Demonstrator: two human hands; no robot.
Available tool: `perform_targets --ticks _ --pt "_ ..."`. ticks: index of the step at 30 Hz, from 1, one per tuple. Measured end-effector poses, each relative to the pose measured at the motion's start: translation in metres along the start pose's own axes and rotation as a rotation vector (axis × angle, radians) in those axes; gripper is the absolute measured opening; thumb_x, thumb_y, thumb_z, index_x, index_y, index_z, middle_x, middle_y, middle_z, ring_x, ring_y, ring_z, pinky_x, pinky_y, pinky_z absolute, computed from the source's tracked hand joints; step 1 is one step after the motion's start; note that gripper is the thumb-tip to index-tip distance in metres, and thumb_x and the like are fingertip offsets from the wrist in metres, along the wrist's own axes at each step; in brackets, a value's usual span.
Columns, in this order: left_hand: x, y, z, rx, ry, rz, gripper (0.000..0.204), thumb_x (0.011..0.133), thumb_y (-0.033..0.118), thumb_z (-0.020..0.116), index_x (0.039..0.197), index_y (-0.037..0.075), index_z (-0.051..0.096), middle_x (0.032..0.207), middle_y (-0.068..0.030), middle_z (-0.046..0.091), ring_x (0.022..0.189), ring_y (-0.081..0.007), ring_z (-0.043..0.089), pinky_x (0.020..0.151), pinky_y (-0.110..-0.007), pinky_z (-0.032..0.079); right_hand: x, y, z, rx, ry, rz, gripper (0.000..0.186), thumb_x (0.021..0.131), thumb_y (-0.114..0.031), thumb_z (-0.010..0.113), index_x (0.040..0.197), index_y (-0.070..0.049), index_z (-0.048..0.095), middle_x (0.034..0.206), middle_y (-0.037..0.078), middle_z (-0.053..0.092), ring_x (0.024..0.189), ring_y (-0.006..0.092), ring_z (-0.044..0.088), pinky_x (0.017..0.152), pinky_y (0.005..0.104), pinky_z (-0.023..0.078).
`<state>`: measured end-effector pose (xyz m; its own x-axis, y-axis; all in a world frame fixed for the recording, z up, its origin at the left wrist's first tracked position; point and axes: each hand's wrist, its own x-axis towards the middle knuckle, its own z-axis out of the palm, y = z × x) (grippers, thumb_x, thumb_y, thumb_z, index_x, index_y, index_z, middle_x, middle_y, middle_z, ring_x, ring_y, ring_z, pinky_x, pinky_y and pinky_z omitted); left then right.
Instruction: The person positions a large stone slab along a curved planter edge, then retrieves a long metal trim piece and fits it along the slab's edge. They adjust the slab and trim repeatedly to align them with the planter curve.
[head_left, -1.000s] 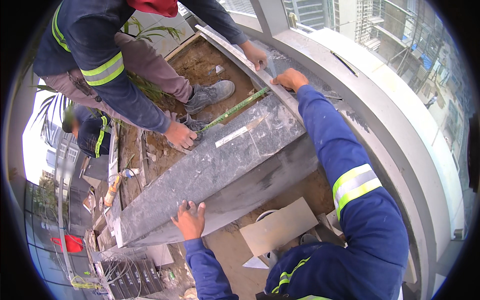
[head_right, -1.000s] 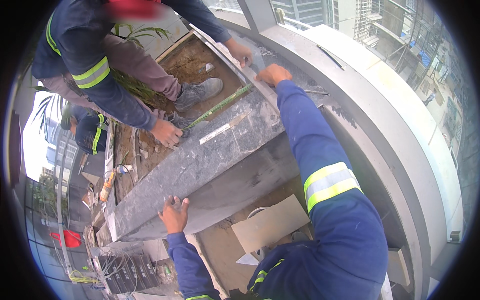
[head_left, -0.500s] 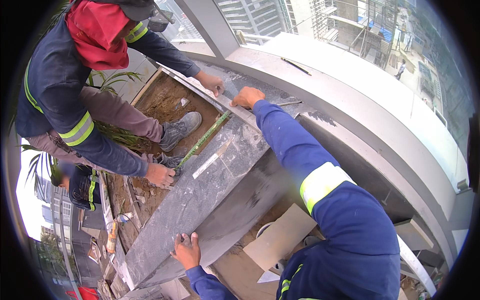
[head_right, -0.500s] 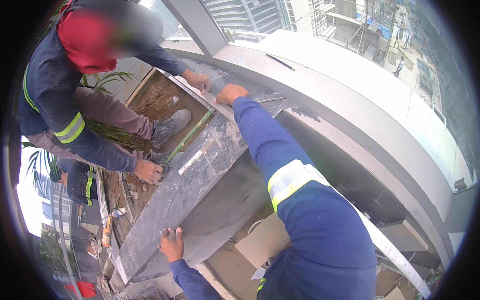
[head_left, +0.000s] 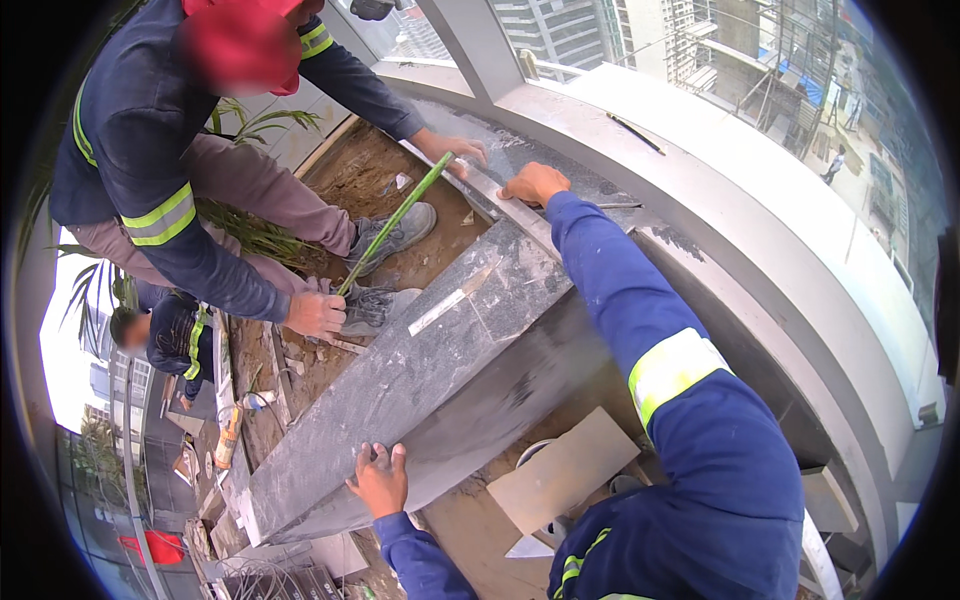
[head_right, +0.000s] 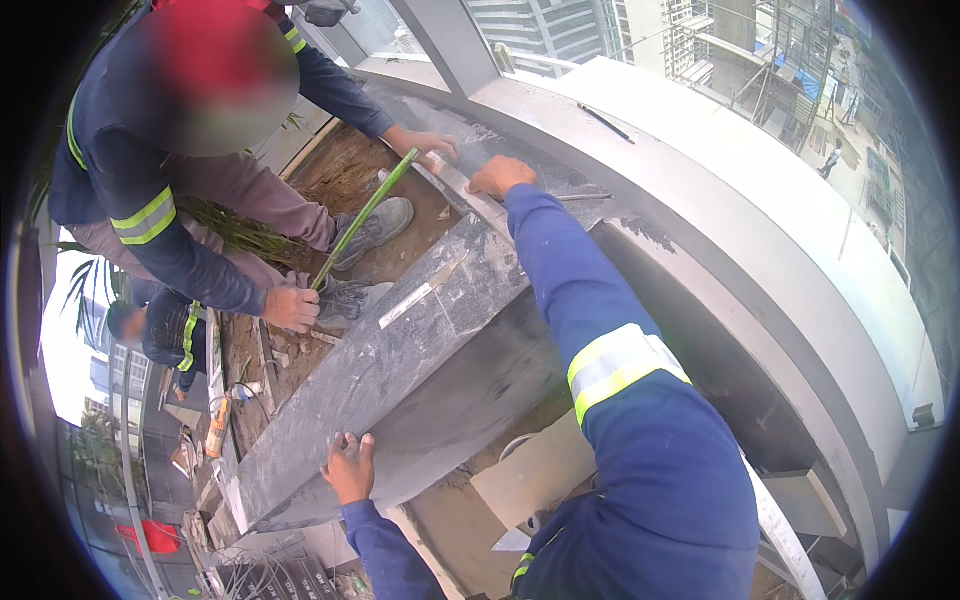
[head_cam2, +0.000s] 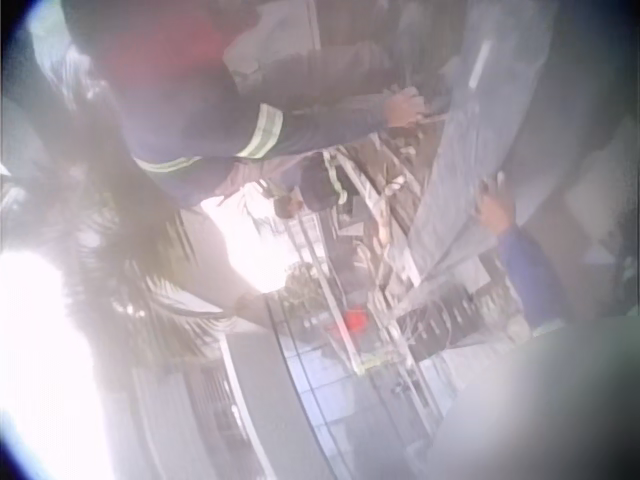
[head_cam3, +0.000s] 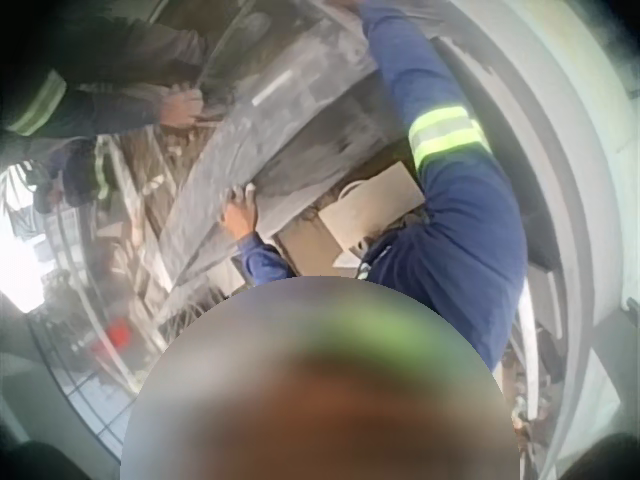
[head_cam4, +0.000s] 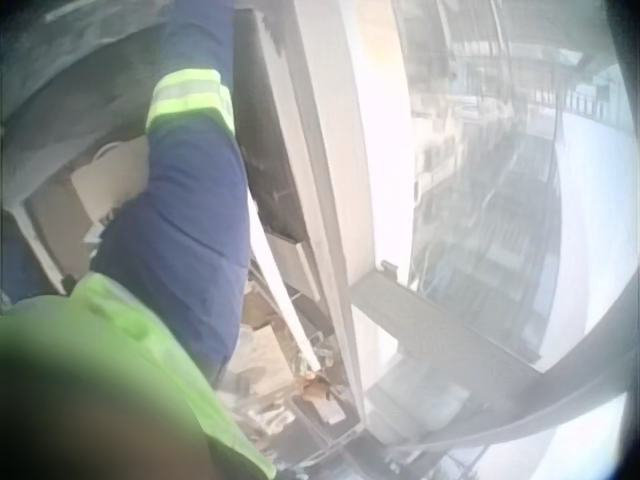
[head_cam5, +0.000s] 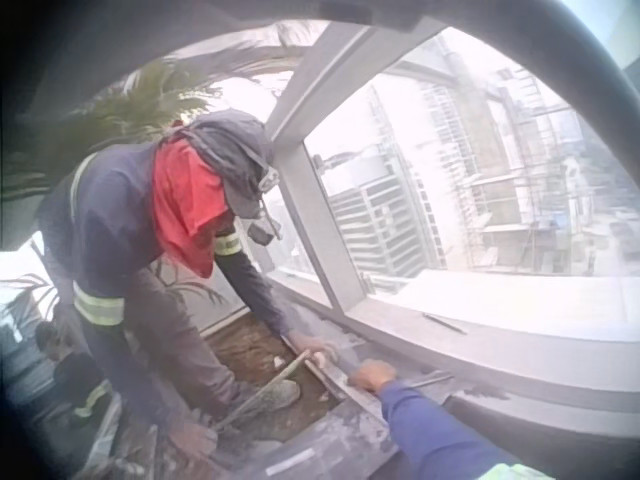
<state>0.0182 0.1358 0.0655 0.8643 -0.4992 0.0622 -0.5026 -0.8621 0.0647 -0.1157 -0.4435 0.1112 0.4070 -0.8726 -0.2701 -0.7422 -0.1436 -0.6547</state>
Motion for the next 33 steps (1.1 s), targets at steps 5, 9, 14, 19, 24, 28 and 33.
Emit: perform_targets --ticks 5,9,14,19,24,28,33 --pt "-0.0006 -0.0004 -0.0008 -0.031 -0.011 -0.015 0.059 0.098 0.058 0.067 0.132 0.011 0.077 0.158 -0.0157 0.056 0.149 -0.0336 0.049 0.121 -0.077 0.02 -0.0038 -0.0002 -0.0023 0.004 0.006 -0.019 0.058 0.08 -0.05 0.082 0.123 -0.01 0.081 0.126 0.011 0.078 0.121 0.0292 0.073 0.101 0.0391 0.054" --pt "-0.0009 -0.0009 -0.0006 -0.044 -0.009 -0.018 0.058 0.097 0.058 0.069 0.13 0.011 0.077 0.157 -0.015 0.057 0.149 -0.0333 0.049 0.121 -0.076 0.02 -0.0042 -0.0002 -0.0031 -0.009 -0.02 -0.015 0.056 0.08 -0.051 0.082 0.118 -0.009 0.082 0.123 0.011 0.079 0.118 0.0295 0.074 0.099 0.0387 0.054" --pt "-0.0011 -0.0017 0.0001 -0.045 -0.006 -0.016 0.057 0.097 0.058 0.069 0.129 0.011 0.078 0.158 -0.0146 0.056 0.148 -0.0332 0.049 0.121 -0.076 0.02 0.0007 0.0 0.0005 -0.014 0.012 -0.024 0.055 0.08 -0.051 0.083 0.117 -0.01 0.083 0.122 0.011 0.079 0.117 0.0292 0.074 0.098 0.0384 0.054" --pt "-0.0007 -0.0033 0.0012 -0.032 -0.016 -0.017 0.057 0.097 0.058 0.069 0.129 0.011 0.077 0.158 -0.0148 0.056 0.148 -0.0337 0.049 0.12 -0.077 0.02 0.0047 0.0005 0.0026 -0.007 0.008 -0.015 0.055 0.08 -0.052 0.084 0.117 -0.011 0.083 0.124 0.011 0.079 0.119 0.0297 0.073 0.098 0.0392 0.054" --pt "-0.001 -0.0053 0.0047 -0.029 0.011 0.003 0.059 0.098 0.06 0.067 0.13 0.011 0.077 0.156 -0.015 0.057 0.147 -0.0349 0.05 0.12 -0.077 0.021 0.0047 0.0011 0.0024 0.005 0.008 0.008 0.054 0.08 -0.051 0.084 0.116 -0.011 0.083 0.123 0.012 0.079 0.118 0.0297 0.073 0.099 0.0399 0.054" --pt "-0.001 -0.0067 0.0059 -0.018 0.017 0.005 0.059 0.098 0.06 0.066 0.13 0.012 0.077 0.156 -0.0153 0.057 0.147 -0.0363 0.05 0.119 -0.078 0.021 0.0035 0.0002 0.0014 0.002 0.013 0.002 0.055 0.08 -0.051 0.084 0.117 -0.011 0.083 0.123 0.012 0.079 0.118 0.0299 0.073 0.1 0.0401 0.054" --pt "-0.0022 -0.0045 0.003 -0.026 0.016 0.008 0.06 0.098 0.06 0.066 0.131 0.011 0.076 0.157 -0.0157 0.056 0.147 -0.0369 0.05 0.119 -0.078 0.022 0.0023 -0.0002 0.0017 -0.007 0.019 0.008 0.058 0.079 -0.051 0.085 0.119 -0.01 0.082 0.123 0.012 0.079 0.12 0.0307 0.073 0.102 0.0407 0.053"
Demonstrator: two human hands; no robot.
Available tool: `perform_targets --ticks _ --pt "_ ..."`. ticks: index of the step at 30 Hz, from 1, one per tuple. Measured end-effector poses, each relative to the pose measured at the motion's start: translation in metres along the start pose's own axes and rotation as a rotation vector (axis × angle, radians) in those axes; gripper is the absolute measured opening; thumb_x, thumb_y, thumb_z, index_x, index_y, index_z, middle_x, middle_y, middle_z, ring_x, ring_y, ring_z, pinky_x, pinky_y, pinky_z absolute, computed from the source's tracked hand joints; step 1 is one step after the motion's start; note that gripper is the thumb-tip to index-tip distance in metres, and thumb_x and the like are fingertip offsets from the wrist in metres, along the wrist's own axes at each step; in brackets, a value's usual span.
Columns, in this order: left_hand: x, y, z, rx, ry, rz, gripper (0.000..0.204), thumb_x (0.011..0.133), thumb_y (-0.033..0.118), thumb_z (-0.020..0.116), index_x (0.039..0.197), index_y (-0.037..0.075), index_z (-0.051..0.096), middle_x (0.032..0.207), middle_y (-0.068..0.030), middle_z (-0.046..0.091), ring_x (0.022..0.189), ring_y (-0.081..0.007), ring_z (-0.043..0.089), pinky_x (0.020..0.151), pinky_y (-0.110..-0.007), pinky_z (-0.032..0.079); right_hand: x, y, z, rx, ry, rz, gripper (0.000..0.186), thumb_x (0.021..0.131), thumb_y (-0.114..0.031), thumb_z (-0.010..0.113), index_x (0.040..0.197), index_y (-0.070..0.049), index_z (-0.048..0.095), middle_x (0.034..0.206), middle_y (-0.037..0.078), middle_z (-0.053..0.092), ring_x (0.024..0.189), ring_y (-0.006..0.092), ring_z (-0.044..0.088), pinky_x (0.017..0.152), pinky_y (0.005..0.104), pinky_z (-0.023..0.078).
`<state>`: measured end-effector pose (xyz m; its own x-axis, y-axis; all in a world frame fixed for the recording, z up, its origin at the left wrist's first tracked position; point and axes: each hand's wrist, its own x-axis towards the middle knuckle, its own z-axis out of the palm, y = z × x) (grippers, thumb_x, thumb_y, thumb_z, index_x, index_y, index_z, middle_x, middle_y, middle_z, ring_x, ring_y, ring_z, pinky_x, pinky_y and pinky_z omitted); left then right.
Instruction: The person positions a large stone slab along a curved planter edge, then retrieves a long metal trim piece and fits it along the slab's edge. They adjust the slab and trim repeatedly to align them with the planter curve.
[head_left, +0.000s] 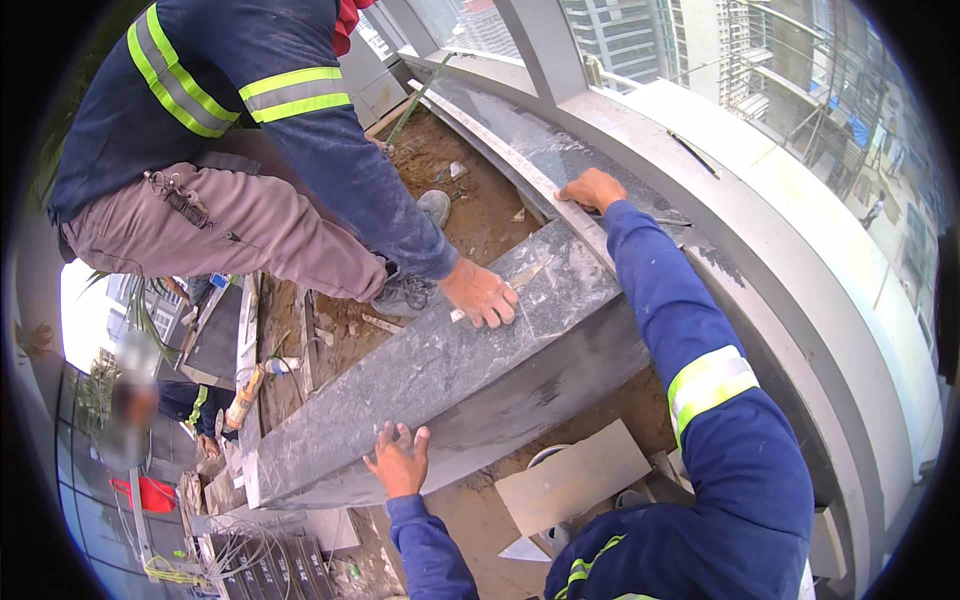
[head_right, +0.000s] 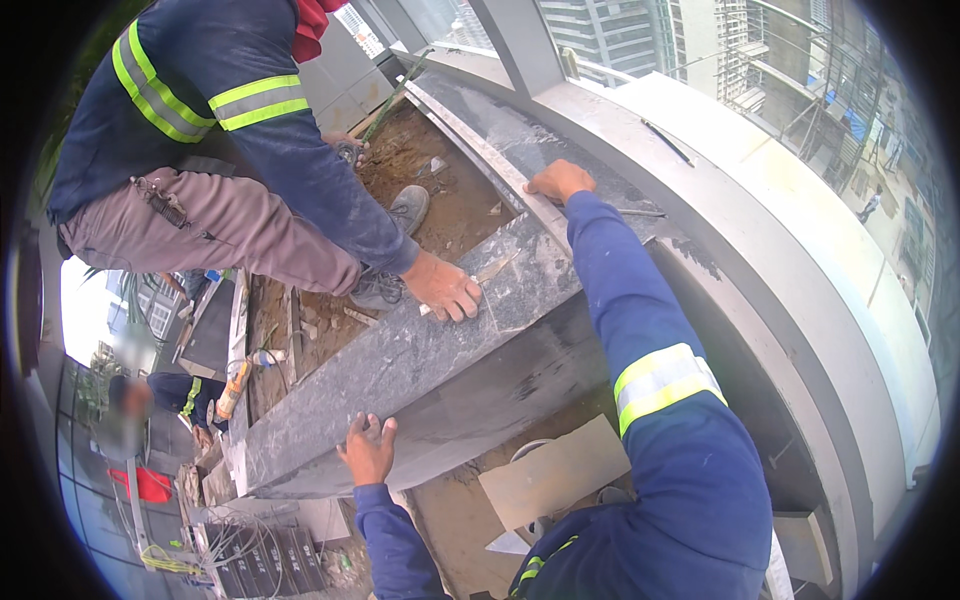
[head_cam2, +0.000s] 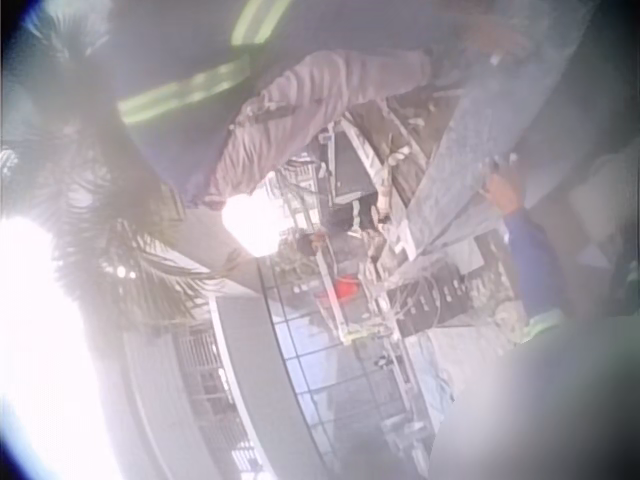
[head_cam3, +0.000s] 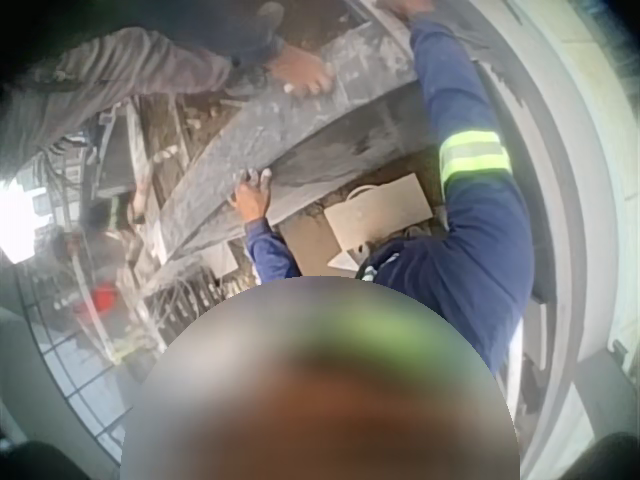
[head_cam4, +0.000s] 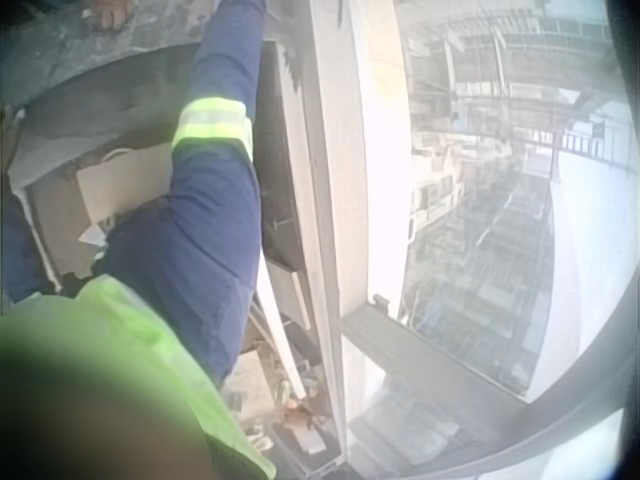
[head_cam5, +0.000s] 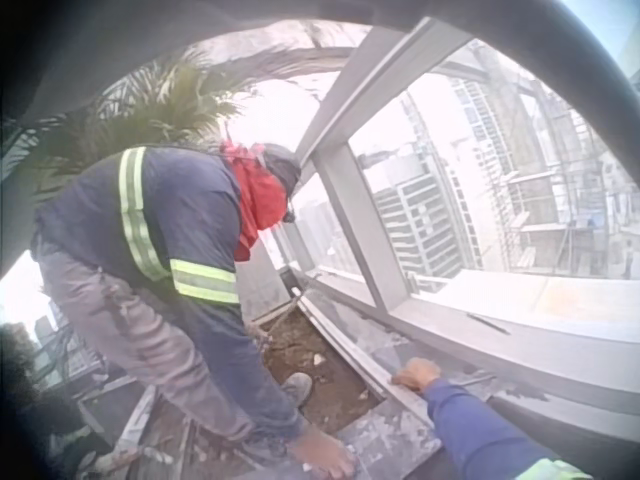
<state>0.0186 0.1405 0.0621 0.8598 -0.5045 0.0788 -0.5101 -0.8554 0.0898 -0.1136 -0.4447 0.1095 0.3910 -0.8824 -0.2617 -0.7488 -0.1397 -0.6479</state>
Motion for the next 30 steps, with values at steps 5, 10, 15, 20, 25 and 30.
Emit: perform_targets --ticks 5,10,15,20,25,30 --pt "-0.003 0.006 -0.005 -0.037 0.002 -0.022 0.061 0.098 0.06 0.066 0.132 0.011 0.076 0.158 -0.0155 0.055 0.147 -0.0371 0.05 0.119 -0.077 0.022 0.004 0.003 0.001 0.019 -0.002 0.006 0.059 0.079 -0.052 0.086 0.119 -0.009 0.082 0.126 0.013 0.078 0.122 0.0311 0.072 0.103 0.0407 0.052" --pt "-0.003 0.007 -0.007 -0.046 -0.022 -0.053 0.061 0.098 0.061 0.066 0.132 0.011 0.076 0.158 -0.0149 0.055 0.148 -0.0368 0.049 0.12 -0.077 0.022 0.007 0.0 0.003 -0.013 0.002 -0.021 0.059 0.079 -0.052 0.085 0.118 -0.008 0.082 0.124 0.013 0.078 0.121 0.0307 0.072 0.102 0.0406 0.052" --pt "-0.001 0.005 -0.004 -0.009 -0.02 -0.014 0.062 0.099 0.061 0.065 0.133 0.011 0.075 0.159 -0.0147 0.054 0.149 -0.0362 0.047 0.12 -0.077 0.021 0.008 0.001 0.002 -0.013 -0.028 -0.035 0.052 0.08 -0.052 0.084 0.106 -0.007 0.083 0.105 0.01 0.081 0.105 0.0275 0.076 0.093 0.0395 0.054" --pt "0.001 0.001 0.003 0.01 -0.016 -0.006 0.061 0.099 0.062 0.064 0.134 0.013 0.075 0.159 -0.0143 0.054 0.149 -0.0353 0.048 0.119 -0.08 0.021 0.022 0.01 0.009 -0.031 0.015 -0.075 0.054 0.08 -0.055 0.082 0.094 -0.003 0.083 0.089 0.011 0.078 0.089 0.0268 0.075 0.083 0.0398 0.054" --pt "-0.001 -0.003 0.011 0.03 0.044 0.005 0.062 0.099 0.063 0.062 0.134 0.013 0.075 0.158 -0.0134 0.055 0.148 -0.0343 0.049 0.117 -0.081 0.022 0.043 0.021 0.02 0.215 -0.036 -0.236 0.049 0.085 -0.043 0.082 0.074 0.003 0.071 0.066 0.008 0.063 0.056 0.0186 0.053 0.056 0.0382 0.038" --pt "-0.002 -0.003 0.014 0.002 0.044 -0.018 0.062 0.099 0.061 0.062 0.136 0.012 0.074 0.159 -0.0129 0.054 0.15 -0.034 0.047 0.117 -0.081 0.021 0.065 0.031 0.025 0.259 -0.081 -0.27 0.045 0.085 -0.041 0.081 0.081 0.003 0.073 0.074 0.007 0.065 0.061 0.0177 0.055 0.056 0.0362 0.04"
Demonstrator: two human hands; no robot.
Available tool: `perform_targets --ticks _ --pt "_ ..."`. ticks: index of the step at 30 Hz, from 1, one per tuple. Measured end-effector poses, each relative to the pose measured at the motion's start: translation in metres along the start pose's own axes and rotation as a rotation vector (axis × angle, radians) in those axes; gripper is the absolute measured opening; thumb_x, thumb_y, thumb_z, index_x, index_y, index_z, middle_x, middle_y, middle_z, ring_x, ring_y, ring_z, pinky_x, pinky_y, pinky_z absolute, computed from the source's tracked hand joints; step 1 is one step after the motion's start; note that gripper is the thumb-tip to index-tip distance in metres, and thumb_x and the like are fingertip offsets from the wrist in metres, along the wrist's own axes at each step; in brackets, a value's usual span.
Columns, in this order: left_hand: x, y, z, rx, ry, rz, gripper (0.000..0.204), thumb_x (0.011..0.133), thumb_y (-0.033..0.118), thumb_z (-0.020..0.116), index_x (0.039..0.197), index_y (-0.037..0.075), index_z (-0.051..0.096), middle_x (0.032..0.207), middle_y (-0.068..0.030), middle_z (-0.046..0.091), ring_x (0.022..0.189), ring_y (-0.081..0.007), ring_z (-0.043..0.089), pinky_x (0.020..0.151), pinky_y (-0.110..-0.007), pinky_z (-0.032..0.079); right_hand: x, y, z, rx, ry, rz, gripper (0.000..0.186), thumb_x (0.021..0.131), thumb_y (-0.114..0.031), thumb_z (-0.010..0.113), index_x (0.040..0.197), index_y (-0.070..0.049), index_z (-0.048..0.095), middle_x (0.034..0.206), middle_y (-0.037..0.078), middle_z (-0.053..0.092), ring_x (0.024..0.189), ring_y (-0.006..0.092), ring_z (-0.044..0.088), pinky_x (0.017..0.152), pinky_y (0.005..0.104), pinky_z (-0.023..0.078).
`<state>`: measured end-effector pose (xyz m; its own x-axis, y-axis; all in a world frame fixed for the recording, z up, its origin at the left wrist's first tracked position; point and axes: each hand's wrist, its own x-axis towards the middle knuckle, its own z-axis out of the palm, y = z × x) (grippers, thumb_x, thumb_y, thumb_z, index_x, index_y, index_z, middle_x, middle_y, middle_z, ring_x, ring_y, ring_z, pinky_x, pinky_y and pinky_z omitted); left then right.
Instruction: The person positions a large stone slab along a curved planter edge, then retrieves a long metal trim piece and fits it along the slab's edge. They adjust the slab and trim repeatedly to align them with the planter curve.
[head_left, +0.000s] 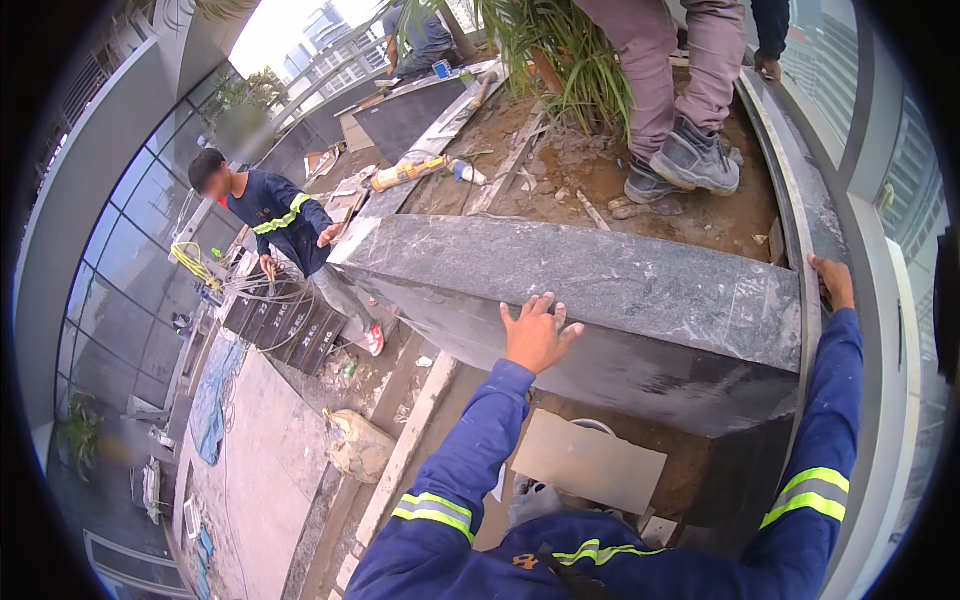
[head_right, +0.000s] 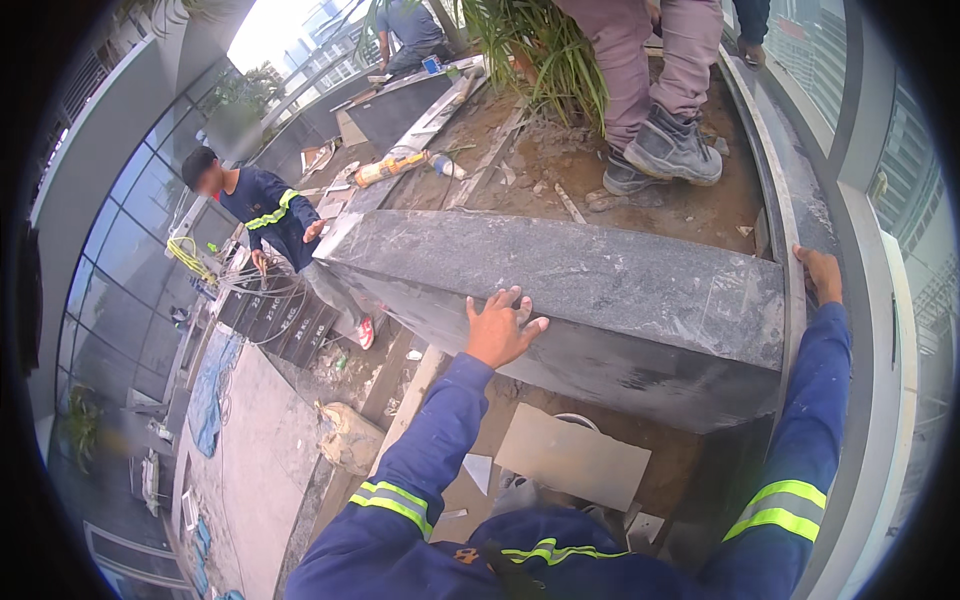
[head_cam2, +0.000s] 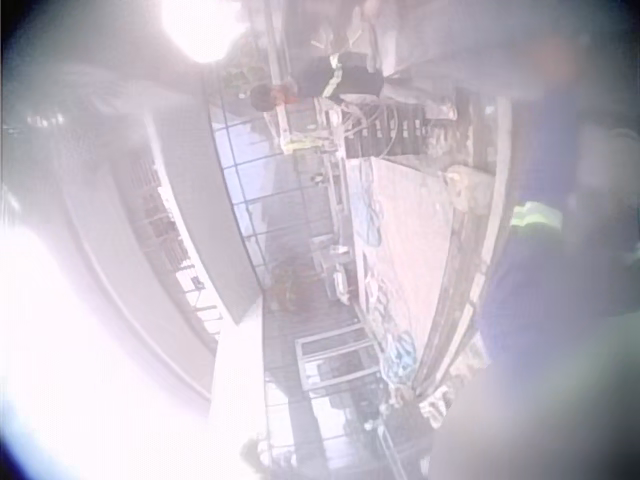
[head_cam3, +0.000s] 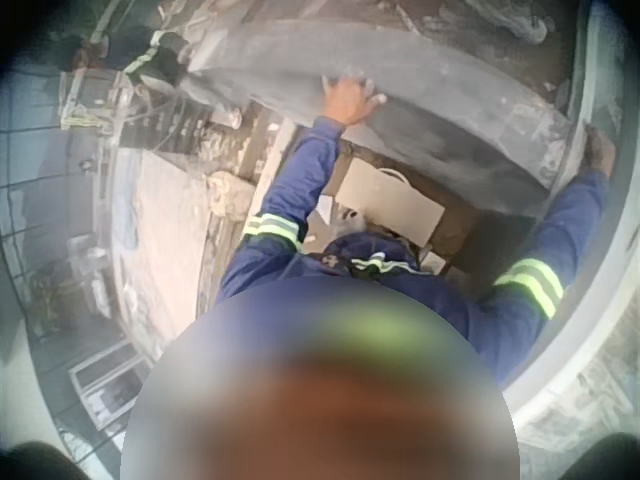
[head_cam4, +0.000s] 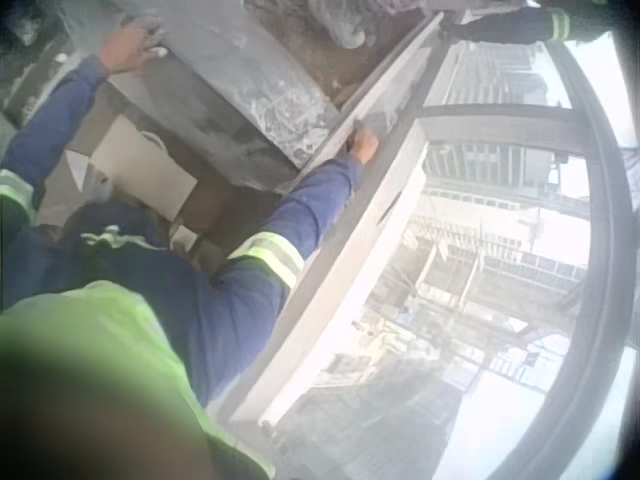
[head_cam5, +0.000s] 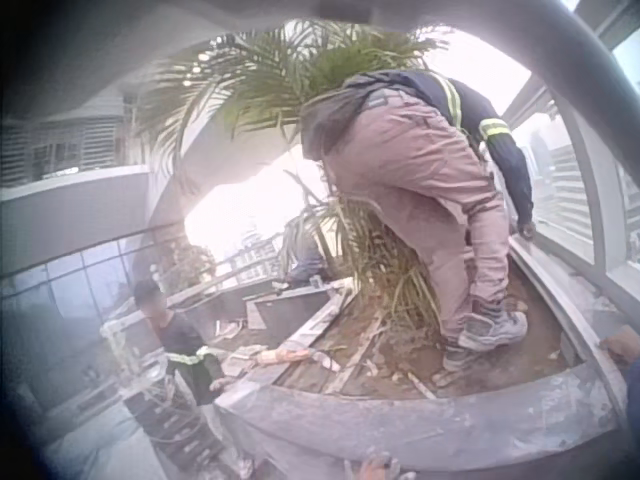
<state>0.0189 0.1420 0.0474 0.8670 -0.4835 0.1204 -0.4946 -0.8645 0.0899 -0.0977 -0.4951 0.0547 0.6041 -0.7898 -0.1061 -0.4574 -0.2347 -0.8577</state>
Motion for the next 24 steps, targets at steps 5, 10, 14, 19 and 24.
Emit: perform_targets --ticks 5,10,14,19,24 --pt "0.0 0.002 -0.001 -0.013 0.007 -0.004 0.063 0.101 0.062 0.061 0.137 0.012 0.072 0.16 -0.0132 0.053 0.15 -0.0355 0.047 0.118 -0.081 0.022 0.016 0.014 0.001 0.026 -0.007 0.012 0.046 0.087 -0.046 0.081 0.079 -0.002 0.07 0.07 0.003 0.06 0.053 0.016 0.05 0.051 0.0339 0.037" --pt "-0.002 0.002 0.0 -0.052 0.032 -0.006 0.062 0.1 0.059 0.064 0.136 0.009 0.073 0.159 -0.0139 0.053 0.15 -0.0353 0.047 0.117 -0.083 0.022 0.029 0.023 0.0 0.041 -0.047 0.003 0.046 0.087 -0.049 0.078 0.078 -0.005 0.07 0.068 0.002 0.06 0.052 0.0158 0.049 0.049 0.0343 0.032" --pt "-0.002 0.002 0.002 -0.071 0.047 -0.006 0.061 0.1 0.057 0.064 0.135 0.008 0.073 0.159 -0.014 0.053 0.149 -0.035 0.048 0.116 -0.084 0.022 0.036 0.029 -0.003 -0.012 -0.05 0.0 0.047 0.088 -0.051 0.075 0.077 -0.006 0.07 0.068 0.002 0.06 0.052 0.0146 0.049 0.049 0.0346 0.031" --pt "-0.003 0.002 0.0 -0.085 0.035 -0.013 0.061 0.099 0.057 0.064 0.136 0.009 0.072 0.158 -0.0132 0.054 0.15 -0.0347 0.046 0.116 -0.084 0.019 0.048 0.04 0.0 0.023 -0.047 -0.039 0.045 0.089 -0.05 0.075 0.075 -0.007 0.07 0.064 0.0 0.058 0.049 0.0131 0.047 0.048 0.0337 0.03" --pt "-0.002 0.003 -0.001 -0.085 0.003 -0.04 0.06 0.099 0.057 0.064 0.136 0.01 0.073 0.159 -0.0119 0.053 0.151 -0.0342 0.046 0.117 -0.084 0.021 0.056 0.046 0.0 0.068 -0.046 -0.022 0.039 0.089 -0.043 0.079 0.073 -0.008 0.069 0.062 -0.001 0.056 0.047 0.0127 0.044 0.046 0.0325 0.029"
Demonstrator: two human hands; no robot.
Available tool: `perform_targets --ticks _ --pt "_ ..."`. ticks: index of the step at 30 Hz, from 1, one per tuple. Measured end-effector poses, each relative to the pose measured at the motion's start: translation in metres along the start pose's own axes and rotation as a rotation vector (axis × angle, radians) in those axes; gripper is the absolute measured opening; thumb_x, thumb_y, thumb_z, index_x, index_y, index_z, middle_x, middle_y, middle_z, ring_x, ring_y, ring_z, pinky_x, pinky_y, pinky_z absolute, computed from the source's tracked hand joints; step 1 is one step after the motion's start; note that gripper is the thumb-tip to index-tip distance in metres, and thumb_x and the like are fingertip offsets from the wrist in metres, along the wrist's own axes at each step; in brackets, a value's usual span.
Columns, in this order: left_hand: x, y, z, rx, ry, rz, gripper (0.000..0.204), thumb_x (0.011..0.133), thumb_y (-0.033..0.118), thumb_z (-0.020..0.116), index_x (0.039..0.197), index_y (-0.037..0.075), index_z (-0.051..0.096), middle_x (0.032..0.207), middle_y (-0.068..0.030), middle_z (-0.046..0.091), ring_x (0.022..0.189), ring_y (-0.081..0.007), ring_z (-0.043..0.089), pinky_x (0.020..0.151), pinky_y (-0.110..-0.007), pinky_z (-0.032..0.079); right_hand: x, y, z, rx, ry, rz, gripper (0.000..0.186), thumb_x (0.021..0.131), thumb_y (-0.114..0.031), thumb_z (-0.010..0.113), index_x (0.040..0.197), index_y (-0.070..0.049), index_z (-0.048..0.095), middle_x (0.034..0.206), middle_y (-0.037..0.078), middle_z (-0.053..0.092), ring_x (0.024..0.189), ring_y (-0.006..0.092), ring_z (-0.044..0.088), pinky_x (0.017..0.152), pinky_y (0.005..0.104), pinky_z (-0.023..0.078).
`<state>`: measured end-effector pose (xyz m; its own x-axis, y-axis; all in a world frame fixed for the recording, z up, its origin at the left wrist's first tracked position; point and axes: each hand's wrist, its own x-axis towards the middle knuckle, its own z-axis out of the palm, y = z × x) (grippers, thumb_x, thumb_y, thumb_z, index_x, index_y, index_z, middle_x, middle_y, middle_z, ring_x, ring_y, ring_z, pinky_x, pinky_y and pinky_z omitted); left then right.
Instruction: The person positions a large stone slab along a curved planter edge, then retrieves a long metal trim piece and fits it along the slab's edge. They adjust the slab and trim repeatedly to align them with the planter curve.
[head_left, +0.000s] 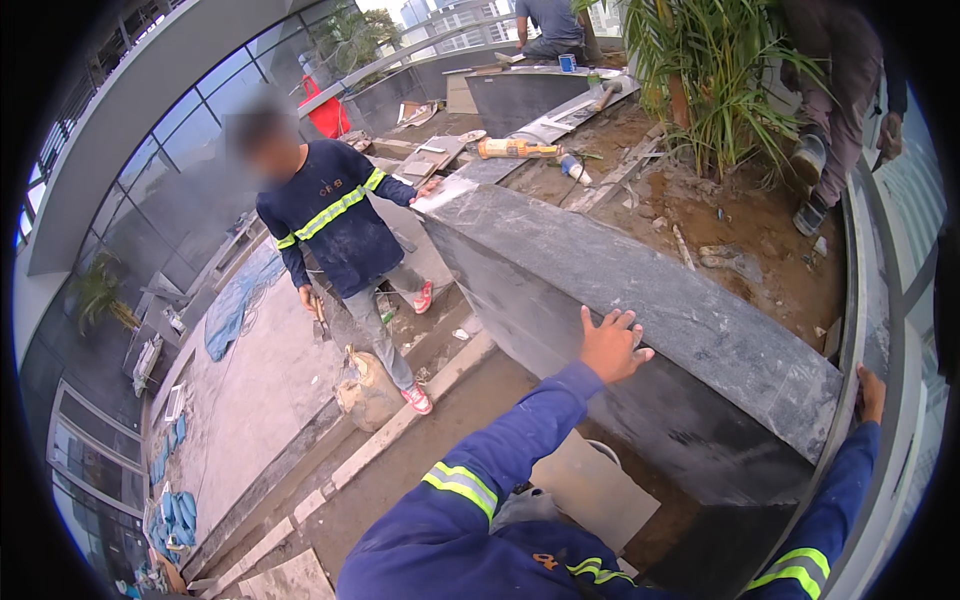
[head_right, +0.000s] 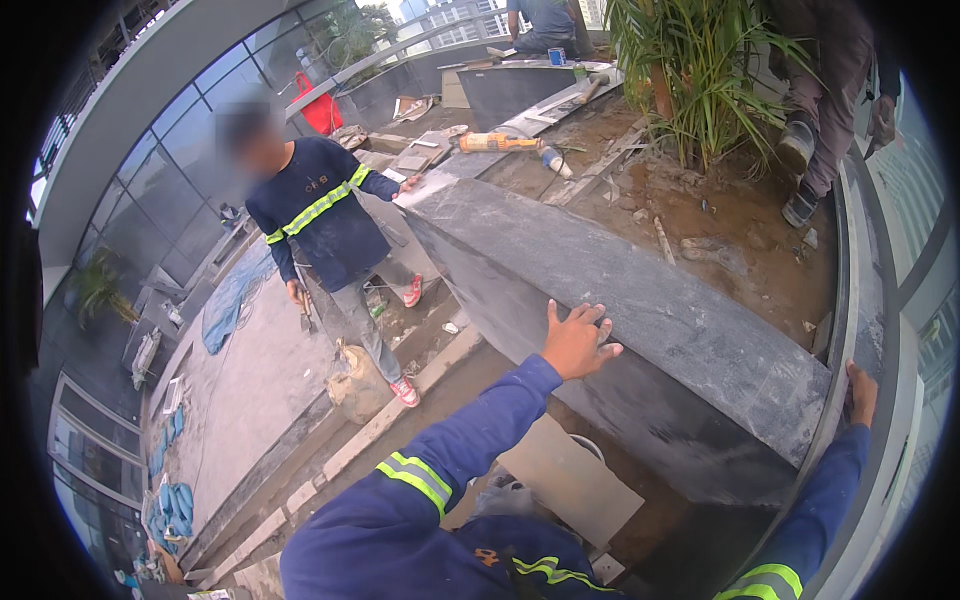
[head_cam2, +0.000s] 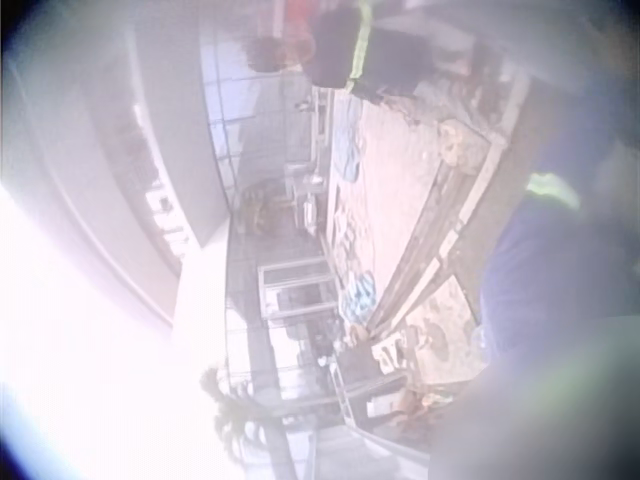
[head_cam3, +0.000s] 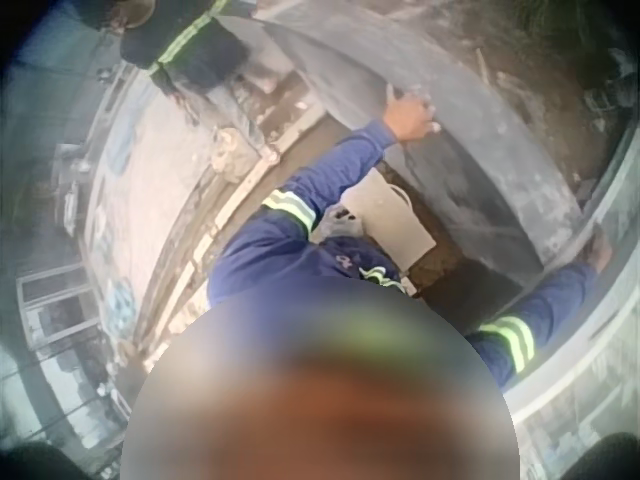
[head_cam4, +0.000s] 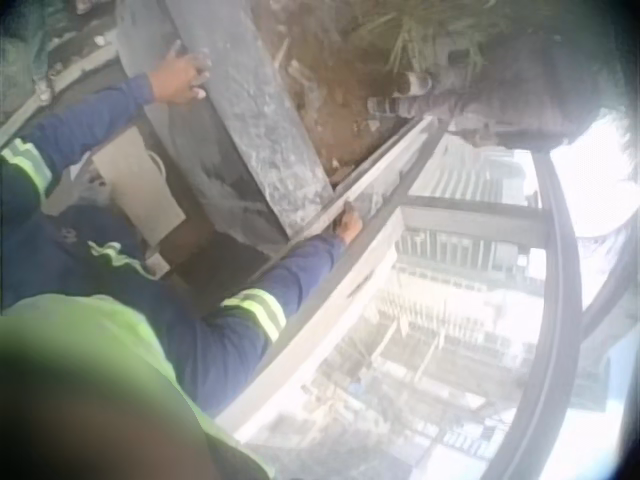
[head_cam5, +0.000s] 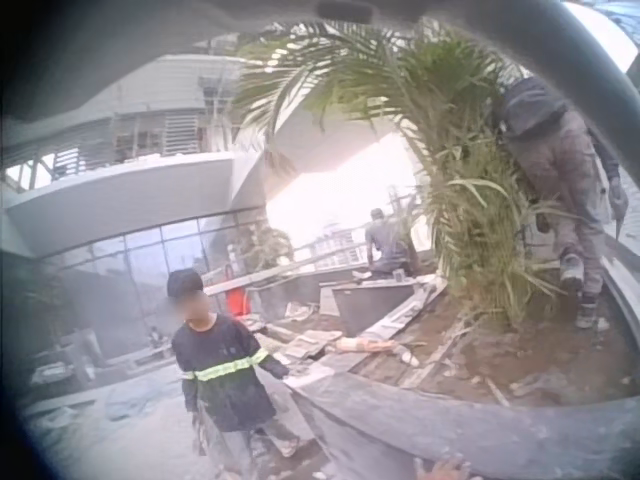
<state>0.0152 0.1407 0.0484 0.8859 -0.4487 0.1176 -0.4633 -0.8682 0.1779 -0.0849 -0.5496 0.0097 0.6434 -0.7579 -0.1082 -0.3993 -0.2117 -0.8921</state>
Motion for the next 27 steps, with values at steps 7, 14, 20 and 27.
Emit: perform_targets --ticks 7,14,20,27 --pt "0.0 0.0 0.002 0.037 0.035 0.023 0.059 0.1 0.058 0.063 0.136 0.011 0.073 0.159 -0.0109 0.053 0.149 -0.0336 0.047 0.117 -0.083 0.02 -0.017 -0.015 -0.001 -0.023 0.018 0.056 0.04 0.088 -0.042 0.081 0.076 -0.005 0.069 0.066 0.001 0.059 0.049 0.0143 0.047 0.048 0.034 0.031" --pt "0.0 0.001 0.0 0.039 0.037 0.007 0.059 0.101 0.059 0.062 0.135 0.011 0.074 0.159 -0.0101 0.053 0.149 -0.0325 0.047 0.117 -0.083 0.022 -0.034 -0.033 0.005 -0.085 0.081 0.09 0.043 0.087 -0.044 0.082 0.078 -0.004 0.07 0.069 0.003 0.061 0.052 0.0144 0.048 0.049 0.033 0.032" --pt "-0.001 -0.001 0.0 0.067 0.025 0.02 0.06 0.1 0.062 0.061 0.135 0.014 0.074 0.16 -0.0103 0.054 0.15 -0.0329 0.047 0.118 -0.08 0.023 -0.043 -0.038 0.005 -0.084 0.055 0.098 0.047 0.084 -0.041 0.083 0.067 0.0 0.069 0.064 0.007 0.062 0.053 0.0199 0.053 0.054 0.0395 0.036" --pt "0.002 0.001 -0.006 0.052 -0.019 0.028 0.057 0.1 0.058 0.064 0.135 0.015 0.074 0.159 -0.0119 0.055 0.149 -0.0327 0.047 0.118 -0.081 0.019 -0.058 -0.049 0.006 -0.28 0.128 0.096 0.061 0.08 -0.053 0.083 0.091 0.007 0.079 0.087 0.019 0.077 0.081 0.0329 0.073 0.078 0.0424 0.052"
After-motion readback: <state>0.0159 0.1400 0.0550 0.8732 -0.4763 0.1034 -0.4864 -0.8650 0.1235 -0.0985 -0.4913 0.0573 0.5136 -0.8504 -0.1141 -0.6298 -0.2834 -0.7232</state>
